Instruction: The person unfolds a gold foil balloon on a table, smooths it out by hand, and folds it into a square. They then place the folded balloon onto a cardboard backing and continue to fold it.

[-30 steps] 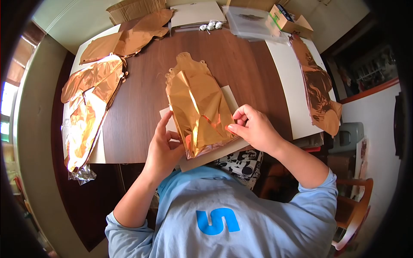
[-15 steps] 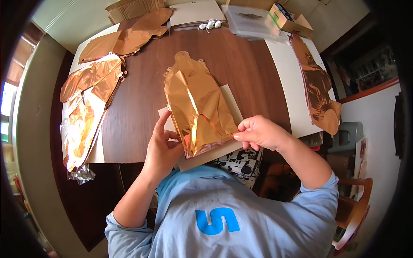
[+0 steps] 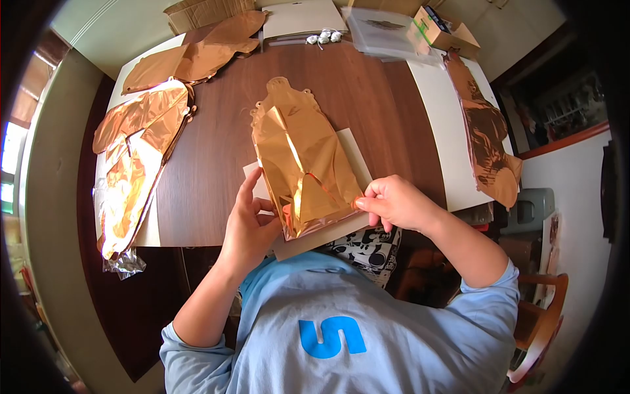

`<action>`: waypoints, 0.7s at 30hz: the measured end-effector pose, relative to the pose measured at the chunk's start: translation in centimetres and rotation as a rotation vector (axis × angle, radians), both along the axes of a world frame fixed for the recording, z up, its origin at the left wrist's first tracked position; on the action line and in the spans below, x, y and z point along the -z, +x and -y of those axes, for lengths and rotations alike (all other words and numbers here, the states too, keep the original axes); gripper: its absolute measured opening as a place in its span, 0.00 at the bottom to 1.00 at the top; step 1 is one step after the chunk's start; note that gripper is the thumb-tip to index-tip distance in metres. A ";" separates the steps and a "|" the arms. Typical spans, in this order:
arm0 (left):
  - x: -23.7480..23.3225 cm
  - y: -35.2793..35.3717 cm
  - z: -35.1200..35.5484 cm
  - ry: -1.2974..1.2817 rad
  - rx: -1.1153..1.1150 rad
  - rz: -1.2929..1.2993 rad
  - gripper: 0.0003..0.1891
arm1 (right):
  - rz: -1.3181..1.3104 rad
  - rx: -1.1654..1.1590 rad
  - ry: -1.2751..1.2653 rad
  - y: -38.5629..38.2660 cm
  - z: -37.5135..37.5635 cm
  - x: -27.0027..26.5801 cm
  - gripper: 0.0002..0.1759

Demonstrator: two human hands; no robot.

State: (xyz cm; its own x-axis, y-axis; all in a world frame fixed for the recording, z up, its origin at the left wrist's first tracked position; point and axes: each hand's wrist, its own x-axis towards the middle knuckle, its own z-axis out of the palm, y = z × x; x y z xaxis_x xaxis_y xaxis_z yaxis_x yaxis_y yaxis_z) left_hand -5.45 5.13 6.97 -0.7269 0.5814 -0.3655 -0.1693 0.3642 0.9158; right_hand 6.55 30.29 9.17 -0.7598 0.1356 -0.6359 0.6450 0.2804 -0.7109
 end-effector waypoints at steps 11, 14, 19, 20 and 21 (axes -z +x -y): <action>-0.4 0.4 -0.1 0.012 -0.020 -0.012 0.46 | -0.107 0.002 0.163 0.2 0.7 0.2 0.14; -0.3 0.4 -0.1 0.000 -0.017 -0.022 0.46 | -0.176 -0.023 0.229 0.3 0.9 0.4 0.13; -0.2 0.4 -0.1 0.016 -0.010 -0.027 0.45 | -0.260 -0.083 0.355 0.3 1.0 0.4 0.13; -0.2 0.4 -0.1 0.026 -0.010 -0.026 0.45 | -0.267 -0.106 0.398 0.3 1.1 0.4 0.14; -0.2 0.5 0.0 0.035 -0.011 -0.026 0.45 | -0.273 -0.131 0.440 0.2 1.1 0.5 0.14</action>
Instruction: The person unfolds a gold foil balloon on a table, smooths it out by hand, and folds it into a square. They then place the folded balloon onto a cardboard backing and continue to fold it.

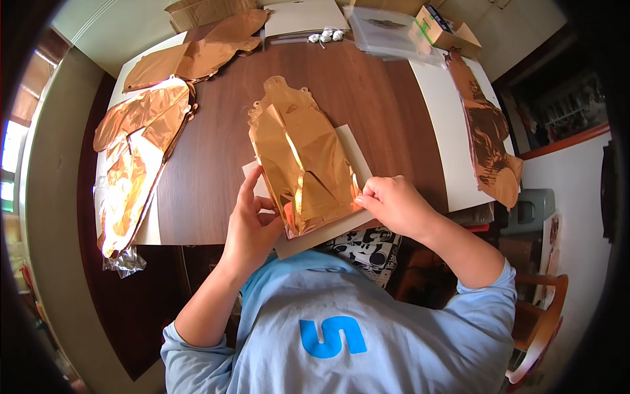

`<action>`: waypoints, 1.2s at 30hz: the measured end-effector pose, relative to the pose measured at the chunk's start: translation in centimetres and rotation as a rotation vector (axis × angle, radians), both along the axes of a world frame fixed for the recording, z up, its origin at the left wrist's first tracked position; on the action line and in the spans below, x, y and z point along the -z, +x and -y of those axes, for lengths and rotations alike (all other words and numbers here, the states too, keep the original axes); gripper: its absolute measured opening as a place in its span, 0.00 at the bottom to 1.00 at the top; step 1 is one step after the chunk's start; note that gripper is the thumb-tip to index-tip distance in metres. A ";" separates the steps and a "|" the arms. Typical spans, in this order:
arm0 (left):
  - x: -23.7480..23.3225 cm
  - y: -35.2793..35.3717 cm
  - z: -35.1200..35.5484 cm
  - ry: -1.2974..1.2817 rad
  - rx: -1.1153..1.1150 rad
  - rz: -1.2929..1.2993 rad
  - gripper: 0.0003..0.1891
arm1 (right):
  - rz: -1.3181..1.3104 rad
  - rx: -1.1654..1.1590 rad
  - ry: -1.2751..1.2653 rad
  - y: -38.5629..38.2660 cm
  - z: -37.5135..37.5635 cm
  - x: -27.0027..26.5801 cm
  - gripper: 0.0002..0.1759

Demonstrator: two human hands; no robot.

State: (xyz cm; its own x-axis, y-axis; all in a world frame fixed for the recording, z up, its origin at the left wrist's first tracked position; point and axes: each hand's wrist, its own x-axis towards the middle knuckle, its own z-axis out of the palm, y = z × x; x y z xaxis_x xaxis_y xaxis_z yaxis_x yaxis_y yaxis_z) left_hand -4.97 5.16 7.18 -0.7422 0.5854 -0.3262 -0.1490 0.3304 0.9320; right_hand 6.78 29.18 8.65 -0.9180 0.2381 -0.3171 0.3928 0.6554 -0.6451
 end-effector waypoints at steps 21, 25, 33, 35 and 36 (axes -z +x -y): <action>-0.1 0.3 0.1 -0.020 -0.017 -0.012 0.43 | -0.381 -0.321 0.450 2.1 8.8 5.0 0.51; 0.4 0.0 0.4 -0.031 0.005 -0.031 0.45 | -0.338 -0.328 0.488 2.0 8.9 4.9 0.50; -2.0 0.8 0.3 -0.088 0.023 -0.119 0.44 | -0.307 -0.330 0.487 1.9 8.9 4.6 0.49; -2.3 1.0 0.4 -0.226 0.071 -0.451 0.42 | -0.296 -0.333 0.486 1.8 9.0 4.6 0.49; -1.3 1.1 0.7 -0.291 0.101 -0.741 0.40 | -0.294 -0.337 0.491 1.8 9.0 4.7 0.49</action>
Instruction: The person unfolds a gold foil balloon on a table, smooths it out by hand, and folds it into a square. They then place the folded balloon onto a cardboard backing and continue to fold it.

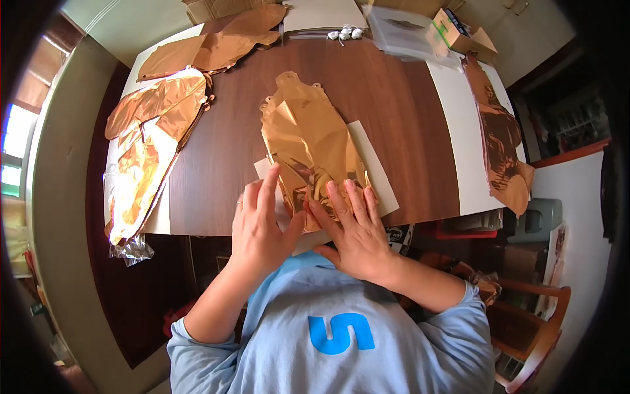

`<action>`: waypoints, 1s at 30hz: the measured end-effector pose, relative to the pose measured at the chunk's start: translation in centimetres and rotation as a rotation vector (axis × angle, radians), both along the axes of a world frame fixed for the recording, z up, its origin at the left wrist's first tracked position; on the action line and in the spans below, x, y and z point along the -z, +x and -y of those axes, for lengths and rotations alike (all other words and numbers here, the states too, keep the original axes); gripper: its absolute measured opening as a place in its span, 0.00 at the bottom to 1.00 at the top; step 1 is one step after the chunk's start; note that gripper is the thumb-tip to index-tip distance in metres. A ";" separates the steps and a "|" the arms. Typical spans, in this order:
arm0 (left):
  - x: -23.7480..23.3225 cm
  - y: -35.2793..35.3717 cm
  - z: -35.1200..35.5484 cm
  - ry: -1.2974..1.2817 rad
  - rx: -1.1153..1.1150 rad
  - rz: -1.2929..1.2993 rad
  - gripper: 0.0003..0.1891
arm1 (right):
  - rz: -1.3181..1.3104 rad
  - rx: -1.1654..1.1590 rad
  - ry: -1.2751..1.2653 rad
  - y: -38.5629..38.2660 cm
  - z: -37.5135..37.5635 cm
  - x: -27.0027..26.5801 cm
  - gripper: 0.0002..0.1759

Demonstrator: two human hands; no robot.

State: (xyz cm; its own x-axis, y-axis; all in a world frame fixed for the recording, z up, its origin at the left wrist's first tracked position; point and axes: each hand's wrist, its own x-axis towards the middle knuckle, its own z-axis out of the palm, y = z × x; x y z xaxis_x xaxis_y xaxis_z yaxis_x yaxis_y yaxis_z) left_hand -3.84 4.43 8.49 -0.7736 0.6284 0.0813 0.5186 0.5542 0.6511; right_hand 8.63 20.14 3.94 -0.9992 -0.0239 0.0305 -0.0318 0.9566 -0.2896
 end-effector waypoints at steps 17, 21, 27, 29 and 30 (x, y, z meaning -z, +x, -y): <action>6.0 0.0 5.2 0.065 0.536 -0.508 0.23 | -0.051 -0.021 -0.020 0.1 -0.2 0.2 0.49; 6.0 -0.4 5.1 0.114 0.561 -0.460 0.23 | -0.055 -0.024 -0.004 0.2 -0.2 0.3 0.48; 5.6 -0.9 4.7 0.163 0.550 -0.396 0.18 | -0.039 -0.014 -0.020 0.4 0.0 0.3 0.46; 5.3 -0.9 4.2 0.183 0.503 -0.354 0.16 | -0.033 -0.003 -0.033 0.4 0.0 0.2 0.45; 5.0 -0.9 3.9 0.193 0.480 -0.333 0.15 | -0.030 -0.003 -0.035 0.5 0.0 0.2 0.45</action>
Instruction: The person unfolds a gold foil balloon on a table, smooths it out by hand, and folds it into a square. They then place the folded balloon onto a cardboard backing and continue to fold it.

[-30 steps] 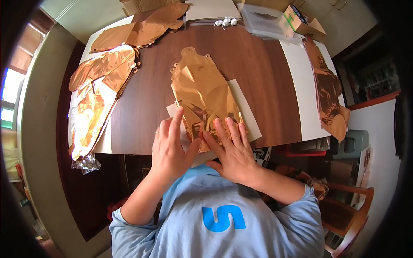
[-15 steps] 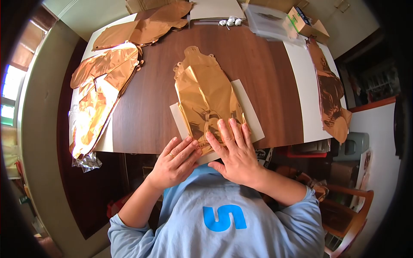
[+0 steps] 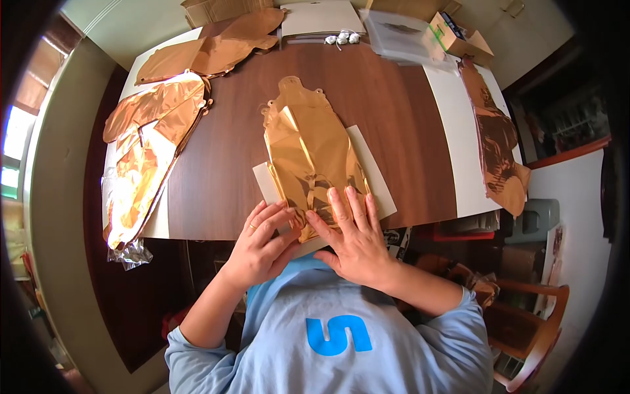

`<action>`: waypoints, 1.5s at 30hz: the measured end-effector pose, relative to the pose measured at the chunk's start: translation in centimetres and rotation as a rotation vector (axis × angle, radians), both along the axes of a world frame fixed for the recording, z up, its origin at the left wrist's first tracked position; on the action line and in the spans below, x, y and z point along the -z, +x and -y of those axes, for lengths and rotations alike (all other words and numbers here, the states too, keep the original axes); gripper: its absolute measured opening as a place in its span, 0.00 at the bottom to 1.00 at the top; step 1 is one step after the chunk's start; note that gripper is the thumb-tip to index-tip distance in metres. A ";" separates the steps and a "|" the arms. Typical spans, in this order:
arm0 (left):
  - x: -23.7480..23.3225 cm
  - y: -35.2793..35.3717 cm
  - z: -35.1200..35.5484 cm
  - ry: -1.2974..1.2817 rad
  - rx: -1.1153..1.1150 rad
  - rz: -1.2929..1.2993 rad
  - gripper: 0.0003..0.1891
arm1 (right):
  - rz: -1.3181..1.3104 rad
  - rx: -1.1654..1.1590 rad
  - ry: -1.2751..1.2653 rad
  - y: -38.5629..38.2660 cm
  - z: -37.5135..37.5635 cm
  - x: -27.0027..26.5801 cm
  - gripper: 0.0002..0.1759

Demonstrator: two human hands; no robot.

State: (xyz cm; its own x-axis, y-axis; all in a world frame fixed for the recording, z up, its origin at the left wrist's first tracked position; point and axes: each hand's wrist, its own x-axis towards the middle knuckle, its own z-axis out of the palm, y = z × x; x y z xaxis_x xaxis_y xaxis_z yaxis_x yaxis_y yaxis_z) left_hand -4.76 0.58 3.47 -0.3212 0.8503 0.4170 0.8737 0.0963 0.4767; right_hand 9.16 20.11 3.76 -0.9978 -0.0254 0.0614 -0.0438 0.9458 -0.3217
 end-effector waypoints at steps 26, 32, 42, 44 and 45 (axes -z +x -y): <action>-1.5 -1.6 -0.6 -0.099 -0.236 -0.082 0.21 | -0.162 -0.103 -0.049 -0.8 0.0 0.1 0.43; -0.4 -2.1 0.1 -0.080 -0.110 -0.072 0.23 | -0.103 -0.157 0.012 -1.0 0.0 0.5 0.44; -0.8 -3.0 0.3 -0.124 -0.040 -0.112 0.21 | -0.073 -0.242 0.051 -0.9 -0.4 0.6 0.44; -0.8 -3.0 0.3 -0.119 -0.042 -0.122 0.21 | -0.076 -0.239 0.061 -0.8 -0.4 0.7 0.44; -0.8 -3.0 0.3 -0.116 -0.042 -0.127 0.21 | -0.077 -0.236 0.066 -0.7 -0.4 0.8 0.44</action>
